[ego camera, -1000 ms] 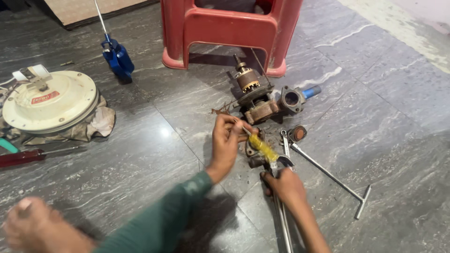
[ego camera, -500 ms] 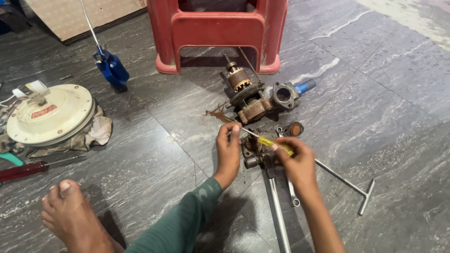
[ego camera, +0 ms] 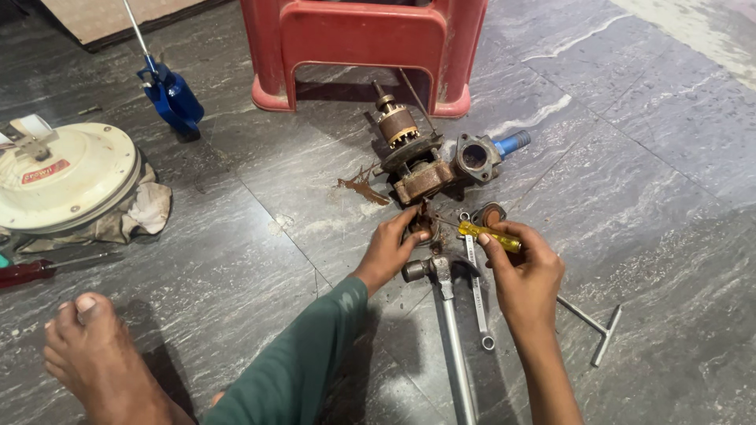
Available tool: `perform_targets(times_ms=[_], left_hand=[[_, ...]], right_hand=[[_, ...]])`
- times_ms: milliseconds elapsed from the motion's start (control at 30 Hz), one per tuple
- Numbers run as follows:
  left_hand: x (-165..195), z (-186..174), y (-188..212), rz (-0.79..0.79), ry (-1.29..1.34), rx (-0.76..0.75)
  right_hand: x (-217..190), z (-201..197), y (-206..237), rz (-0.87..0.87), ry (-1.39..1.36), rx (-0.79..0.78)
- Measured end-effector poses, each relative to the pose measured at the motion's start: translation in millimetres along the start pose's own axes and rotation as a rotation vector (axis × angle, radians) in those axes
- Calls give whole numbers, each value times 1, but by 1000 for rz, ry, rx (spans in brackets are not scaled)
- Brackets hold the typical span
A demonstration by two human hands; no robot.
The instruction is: The person disassembles a small electric motor on the floor, using a T-handle wrench to loosen bolts and remove a cover. They then use a hammer and screwdriver to tap and pry out internal components from the housing.
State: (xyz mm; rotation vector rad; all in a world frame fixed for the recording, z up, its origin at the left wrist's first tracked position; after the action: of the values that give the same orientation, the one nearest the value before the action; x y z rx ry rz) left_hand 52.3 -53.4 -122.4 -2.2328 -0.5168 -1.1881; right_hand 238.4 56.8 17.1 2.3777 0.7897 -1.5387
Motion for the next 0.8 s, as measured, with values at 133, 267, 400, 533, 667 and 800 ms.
perform_targets(times_ms=[133,267,400,533,667,800], left_hand=[[-4,6,0,-60,5,-73],[10,0,-1,-64,4,-50],[16,-2,-1,-68,27,-49],[10,2,1,-84,36,-75],[7,5,1,-43,-30,-90],[-1,8,1,-77,30,-81]], right_hand=[[-16,-3,5,-52,180,30],[-25,7,10,-101,377,15],[-39,15,19,-233,356,14],[-31,14,18,-137,353,17],[-31,13,18,-130,328,22],[-34,13,18,-147,337,34]])
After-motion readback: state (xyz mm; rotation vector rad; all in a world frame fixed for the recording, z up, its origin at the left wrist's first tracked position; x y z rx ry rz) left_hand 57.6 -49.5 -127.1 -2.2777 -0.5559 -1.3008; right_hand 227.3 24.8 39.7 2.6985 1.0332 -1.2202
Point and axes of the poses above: each hand's wrist, its own y-axis away from the middle knuckle, its own z-axis out of the palm, x = y × z, the point moved 10 cm from there along -y, towards the middle knuckle, and after that the axes turned 6 degrees about z, right-handed, at the moved point
